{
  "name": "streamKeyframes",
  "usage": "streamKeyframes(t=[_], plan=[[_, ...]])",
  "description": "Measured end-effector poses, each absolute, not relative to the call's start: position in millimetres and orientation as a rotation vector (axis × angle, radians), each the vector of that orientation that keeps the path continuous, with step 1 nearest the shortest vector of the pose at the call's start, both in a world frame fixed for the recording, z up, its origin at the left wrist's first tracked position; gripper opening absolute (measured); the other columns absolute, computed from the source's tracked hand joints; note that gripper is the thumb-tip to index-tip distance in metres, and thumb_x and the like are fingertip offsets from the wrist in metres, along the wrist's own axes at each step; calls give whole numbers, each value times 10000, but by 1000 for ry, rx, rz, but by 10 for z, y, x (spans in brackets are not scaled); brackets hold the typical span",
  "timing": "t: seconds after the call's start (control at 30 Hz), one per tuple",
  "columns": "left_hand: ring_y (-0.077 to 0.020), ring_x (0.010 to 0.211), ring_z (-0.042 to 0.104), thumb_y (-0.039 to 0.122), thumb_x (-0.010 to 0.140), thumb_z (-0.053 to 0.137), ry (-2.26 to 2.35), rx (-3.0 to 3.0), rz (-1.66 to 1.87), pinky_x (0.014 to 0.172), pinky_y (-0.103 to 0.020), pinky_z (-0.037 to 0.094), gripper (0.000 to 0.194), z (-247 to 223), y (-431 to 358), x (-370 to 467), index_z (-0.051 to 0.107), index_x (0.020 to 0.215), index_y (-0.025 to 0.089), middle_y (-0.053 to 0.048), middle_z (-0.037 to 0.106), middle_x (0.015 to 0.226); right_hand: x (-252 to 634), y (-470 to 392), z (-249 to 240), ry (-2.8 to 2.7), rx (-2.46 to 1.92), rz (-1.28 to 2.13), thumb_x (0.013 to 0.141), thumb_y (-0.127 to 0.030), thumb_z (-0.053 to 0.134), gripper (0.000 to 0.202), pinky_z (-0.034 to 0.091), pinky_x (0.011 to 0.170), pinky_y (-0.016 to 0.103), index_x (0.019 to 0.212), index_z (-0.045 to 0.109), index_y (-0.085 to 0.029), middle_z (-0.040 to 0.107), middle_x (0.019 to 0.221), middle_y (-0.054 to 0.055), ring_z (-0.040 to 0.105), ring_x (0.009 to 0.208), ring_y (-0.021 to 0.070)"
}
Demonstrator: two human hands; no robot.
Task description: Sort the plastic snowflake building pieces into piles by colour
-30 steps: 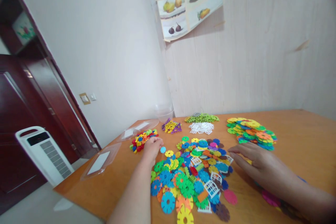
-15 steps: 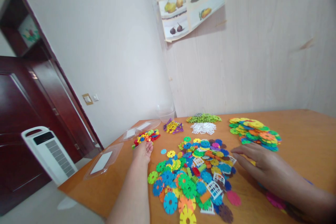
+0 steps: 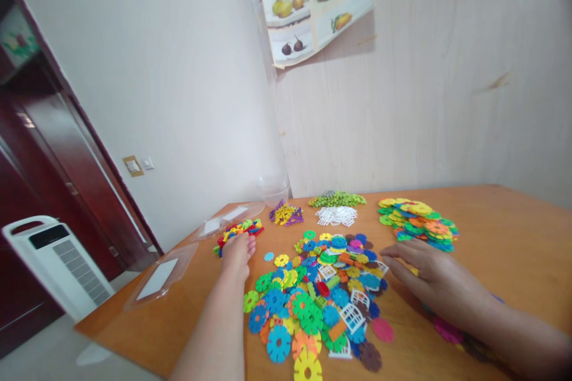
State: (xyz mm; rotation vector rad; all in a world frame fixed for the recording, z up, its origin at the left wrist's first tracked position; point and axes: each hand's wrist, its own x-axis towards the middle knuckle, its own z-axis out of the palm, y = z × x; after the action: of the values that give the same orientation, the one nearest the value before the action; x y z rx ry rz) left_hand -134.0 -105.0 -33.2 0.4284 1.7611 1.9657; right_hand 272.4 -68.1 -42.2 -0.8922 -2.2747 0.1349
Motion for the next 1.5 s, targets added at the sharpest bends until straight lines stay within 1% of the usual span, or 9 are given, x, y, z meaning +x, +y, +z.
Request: streamKeyframes(t=[0.13,0.3,0.4,0.5,0.73,0.87,1.1,1.37,1.5], plan=[[-162,815,664,222,737,741,1774,840,1826,746,-239,500,122,-278,-1074,-1041,700,836,165,-42,729,847,2713,-710,-394,-2259,-884,147,952,-347,484,259,551,798,350,1018,716,-251,735,991,62,679,910,224],[-244,1166,597,242,759,732,1631,1566,1407,1011,-327,450,285,-190,-1156,-564,743,1044,230,-68,698,1191,2699,-721,-379,-2275,-887,141,959,-332,472,260,544,796,347,1016,712,-249,731,987,63,670,917,220],[-253,1282,516,220,784,700,1572,1765,1263,1141,-389,328,304,-189,-1171,-382,748,1079,275,-54,670,1265,2694,-716,-381,-2286,-889,128,960,-332,465,266,541,797,350,1019,709,-244,730,989,68,667,931,224],[-254,1340,454,220,842,607,1594,1924,1106,1172,-425,261,316,-249,-1126,-328,744,1112,309,-29,665,1285,2694,-717,-383,-2292,-891,119,963,-329,455,275,542,801,355,1025,707,-240,731,983,71,666,933,225],[-257,1086,585,246,816,601,1705,2149,932,997,-370,412,265,-349,-1022,-371,774,1012,294,-45,736,1060,2703,-712,-379,-2295,-888,122,964,-339,449,290,545,796,360,1027,712,-236,730,974,77,665,910,223],[-250,1001,592,270,787,635,1754,2172,927,910,-343,435,167,-328,-1037,-366,767,888,260,-47,734,971,2705,-706,-383,-2274,-871,136,954,-351,467,282,552,779,351,1002,723,-244,732,951,70,670,891,221],[-209,886,597,270,762,655,1815,2199,908,763,-285,440,96,-372,-1026,-375,725,818,236,-32,701,847,2701,-701,-402,-2279,-891,152,955,-376,465,278,548,784,353,978,710,-246,729,972,68,672,911,229],[-186,864,614,240,749,653,1804,2088,1013,772,-272,462,223,-466,-976,-380,723,961,235,-21,691,843,2695,-694,-400,-2268,-858,156,955,-369,464,287,556,787,363,974,716,-233,730,957,81,676,897,231],[-186,849,633,277,779,653,1762,1798,1248,775,-281,480,224,-396,-954,-428,740,973,206,-42,712,869,2714,-677,-418,-2283,-863,170,956,-381,471,283,560,788,365,990,715,-244,729,986,79,676,909,235]])
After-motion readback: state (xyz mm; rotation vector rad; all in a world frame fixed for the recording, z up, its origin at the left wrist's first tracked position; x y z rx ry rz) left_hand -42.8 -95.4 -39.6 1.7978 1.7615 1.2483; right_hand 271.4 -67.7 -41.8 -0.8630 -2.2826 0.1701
